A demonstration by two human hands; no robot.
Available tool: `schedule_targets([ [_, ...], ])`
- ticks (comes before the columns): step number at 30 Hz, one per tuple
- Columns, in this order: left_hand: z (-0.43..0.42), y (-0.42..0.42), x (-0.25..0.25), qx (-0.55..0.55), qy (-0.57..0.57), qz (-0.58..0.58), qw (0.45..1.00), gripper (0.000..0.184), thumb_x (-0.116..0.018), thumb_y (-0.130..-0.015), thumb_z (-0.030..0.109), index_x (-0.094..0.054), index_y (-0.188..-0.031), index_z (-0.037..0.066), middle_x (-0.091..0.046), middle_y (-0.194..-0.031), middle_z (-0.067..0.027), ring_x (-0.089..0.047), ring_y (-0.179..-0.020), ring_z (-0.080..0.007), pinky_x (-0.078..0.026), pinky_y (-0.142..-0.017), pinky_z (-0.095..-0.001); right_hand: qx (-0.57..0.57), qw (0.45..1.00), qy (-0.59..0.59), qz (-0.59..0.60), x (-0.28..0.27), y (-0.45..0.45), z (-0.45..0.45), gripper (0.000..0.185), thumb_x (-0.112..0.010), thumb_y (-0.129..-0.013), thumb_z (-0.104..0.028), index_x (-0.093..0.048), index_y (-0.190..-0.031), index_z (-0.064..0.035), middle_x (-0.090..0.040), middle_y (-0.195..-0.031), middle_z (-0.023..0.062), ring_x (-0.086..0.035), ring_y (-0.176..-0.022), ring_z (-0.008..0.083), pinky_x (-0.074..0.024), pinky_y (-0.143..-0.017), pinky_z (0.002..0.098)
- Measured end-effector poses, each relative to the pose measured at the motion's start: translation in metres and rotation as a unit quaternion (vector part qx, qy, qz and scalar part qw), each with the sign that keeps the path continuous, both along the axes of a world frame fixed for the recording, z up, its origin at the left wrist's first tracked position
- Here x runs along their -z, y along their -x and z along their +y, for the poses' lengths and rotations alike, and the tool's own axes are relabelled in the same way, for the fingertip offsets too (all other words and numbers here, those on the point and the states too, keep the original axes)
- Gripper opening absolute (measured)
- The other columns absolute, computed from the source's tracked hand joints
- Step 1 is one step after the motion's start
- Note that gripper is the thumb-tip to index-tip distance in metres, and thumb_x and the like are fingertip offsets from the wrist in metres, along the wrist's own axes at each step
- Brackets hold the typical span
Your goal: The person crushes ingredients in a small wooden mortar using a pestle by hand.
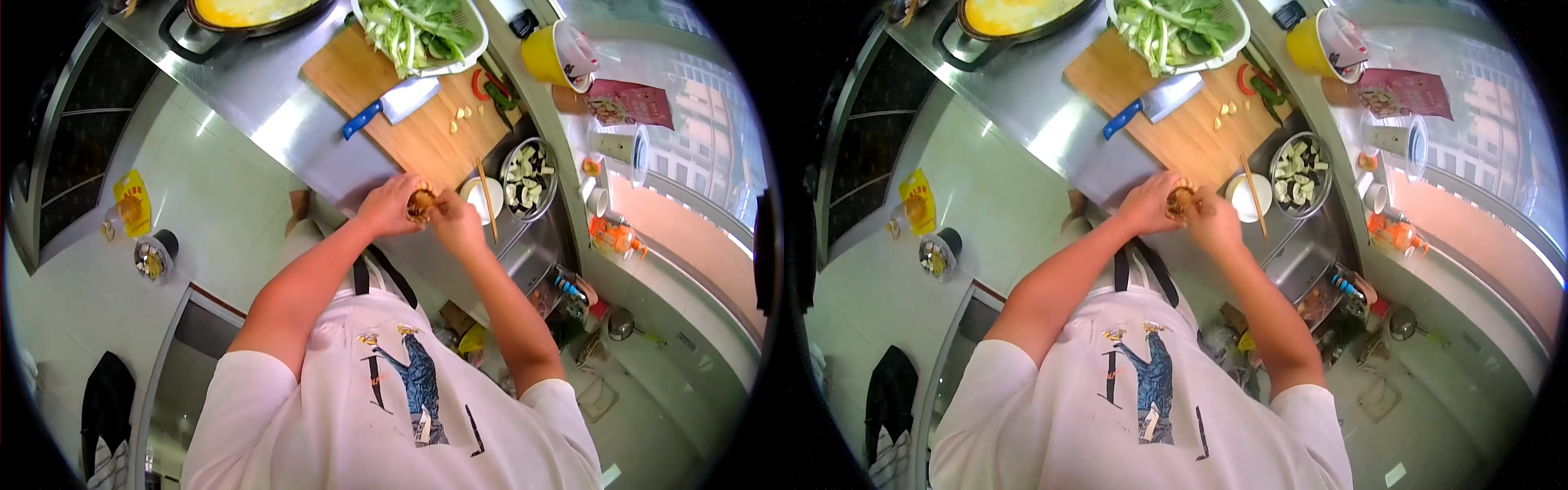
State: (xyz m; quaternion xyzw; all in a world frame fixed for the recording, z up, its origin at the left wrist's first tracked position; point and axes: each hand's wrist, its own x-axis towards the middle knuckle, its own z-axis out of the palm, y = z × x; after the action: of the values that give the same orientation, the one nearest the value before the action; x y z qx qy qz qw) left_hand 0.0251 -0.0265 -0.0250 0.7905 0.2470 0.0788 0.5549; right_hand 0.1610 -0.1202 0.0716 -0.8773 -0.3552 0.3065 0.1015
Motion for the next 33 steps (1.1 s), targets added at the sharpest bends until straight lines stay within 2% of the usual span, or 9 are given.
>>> schedule_targets([
  [6, 0.006, -0.005, 0.008, -0.025, -0.007, -0.012, 1.000, 0.082, -0.088, -0.071, 0.035, -0.046, -0.138, 0.012, -0.057, -0.138, -0.0120, -0.056, -0.129, -0.0326, -0.051, -0.101, -0.0456, -0.029, 0.998, 0.055, -0.022, 0.024, 0.008, 0.022, 0.022, -0.075, -0.086, -0.021, -0.065, -0.096, -0.0039, -0.071, -0.083, 0.0215, -0.071, -0.079, 0.0385, -0.0555, -0.071, 0.0456],
  [8, -0.001, -0.002, 0.001, -0.006, 0.010, 0.008, 1.000, 0.082, -0.088, -0.070, 0.036, -0.047, -0.137, 0.011, -0.057, -0.138, -0.0125, -0.056, -0.129, -0.0330, -0.051, -0.102, -0.0455, -0.016, 0.997, 0.073, 0.036, 0.017, 0.002, 0.001, 0.023, -0.072, -0.088, -0.026, -0.065, -0.098, -0.0073, -0.072, -0.086, 0.0225, -0.070, -0.081, 0.0432, -0.0551, -0.073, 0.0511],
  [12, 0.000, 0.002, 0.001, 0.004, -0.008, 0.007, 1.000, 0.084, -0.088, -0.070, 0.038, -0.047, -0.138, 0.011, -0.056, -0.140, -0.0139, -0.055, -0.130, -0.0339, -0.051, -0.103, -0.0454, 0.025, 0.994, 0.055, 0.088, -0.010, -0.008, 0.005, 0.021, -0.072, -0.088, -0.026, -0.065, -0.096, -0.0080, -0.073, -0.087, 0.0210, -0.071, -0.083, 0.0404, -0.0561, -0.074, 0.0496],
  [16, -0.005, -0.002, 0.012, -0.004, -0.004, 0.005, 1.000, 0.085, -0.089, -0.067, 0.036, -0.045, -0.136, 0.013, -0.055, -0.140, -0.0117, -0.053, -0.131, -0.0322, -0.050, -0.104, -0.0451, -0.005, 1.000, 0.010, -0.018, 0.038, 0.018, 0.010, 0.016, -0.071, -0.086, -0.021, -0.065, -0.094, -0.0084, -0.073, -0.090, 0.0201, -0.070, -0.084, 0.0426, -0.0555, -0.071, 0.0527],
  [20, 0.007, -0.008, 0.005, -0.005, 0.010, 0.004, 1.000, 0.084, -0.087, -0.071, 0.039, -0.047, -0.139, 0.011, -0.057, -0.138, -0.0153, -0.055, -0.130, -0.0351, -0.049, -0.105, -0.0458, -0.063, 0.998, -0.017, -0.011, 0.015, 0.004, 0.001, 0.018, -0.070, -0.088, -0.021, -0.063, -0.097, -0.0082, -0.072, -0.086, 0.0206, -0.070, -0.084, 0.0444, -0.0546, -0.072, 0.0550],
  [22, -0.001, -0.001, 0.003, 0.004, 0.011, -0.004, 1.000, 0.083, -0.087, -0.071, 0.040, -0.047, -0.139, 0.012, -0.057, -0.139, -0.0148, -0.054, -0.131, -0.0350, -0.049, -0.105, -0.0457, -0.052, 0.997, 0.048, -0.029, -0.010, 0.011, 0.003, 0.016, -0.068, -0.089, -0.019, -0.062, -0.100, -0.0081, -0.072, -0.086, 0.0205, -0.069, -0.083, 0.0460, -0.0533, -0.071, 0.0566],
  [26, -0.002, -0.002, 0.004, -0.005, 0.032, 0.018, 0.999, 0.087, -0.088, -0.070, 0.042, -0.047, -0.140, 0.011, -0.056, -0.142, -0.0143, -0.053, -0.134, -0.0349, -0.049, -0.105, -0.0462, -0.078, 0.992, -0.013, -0.100, 0.032, 0.015, 0.005, 0.011, -0.065, -0.091, -0.015, -0.061, -0.100, -0.0087, -0.070, -0.083, 0.0221, -0.067, -0.077, 0.0475, -0.0510, -0.068, 0.0584],
  [30, 0.004, -0.005, 0.006, -0.006, -0.003, 0.011, 1.000, 0.086, -0.088, -0.071, 0.041, -0.045, -0.141, 0.012, -0.056, -0.142, -0.0140, -0.053, -0.134, -0.0347, -0.049, -0.105, -0.0467, -0.050, 0.998, -0.028, -0.006, 0.006, 0.008, -0.006, 0.011, -0.067, -0.090, -0.015, -0.062, -0.097, -0.0080, -0.071, -0.083, 0.0209, -0.068, -0.079, 0.0469, -0.0526, -0.069, 0.0564],
  [33, -0.002, 0.000, 0.004, -0.004, -0.008, 0.007, 1.000, 0.087, -0.088, -0.071, 0.040, -0.044, -0.141, 0.012, -0.056, -0.141, -0.0127, -0.054, -0.131, -0.0345, -0.050, -0.103, -0.0468, -0.057, 0.997, -0.029, -0.049, 0.028, 0.012, 0.004, 0.011, -0.067, -0.091, -0.016, -0.062, -0.098, -0.0079, -0.071, -0.085, 0.0216, -0.068, -0.080, 0.0465, -0.0529, -0.070, 0.0562],
])
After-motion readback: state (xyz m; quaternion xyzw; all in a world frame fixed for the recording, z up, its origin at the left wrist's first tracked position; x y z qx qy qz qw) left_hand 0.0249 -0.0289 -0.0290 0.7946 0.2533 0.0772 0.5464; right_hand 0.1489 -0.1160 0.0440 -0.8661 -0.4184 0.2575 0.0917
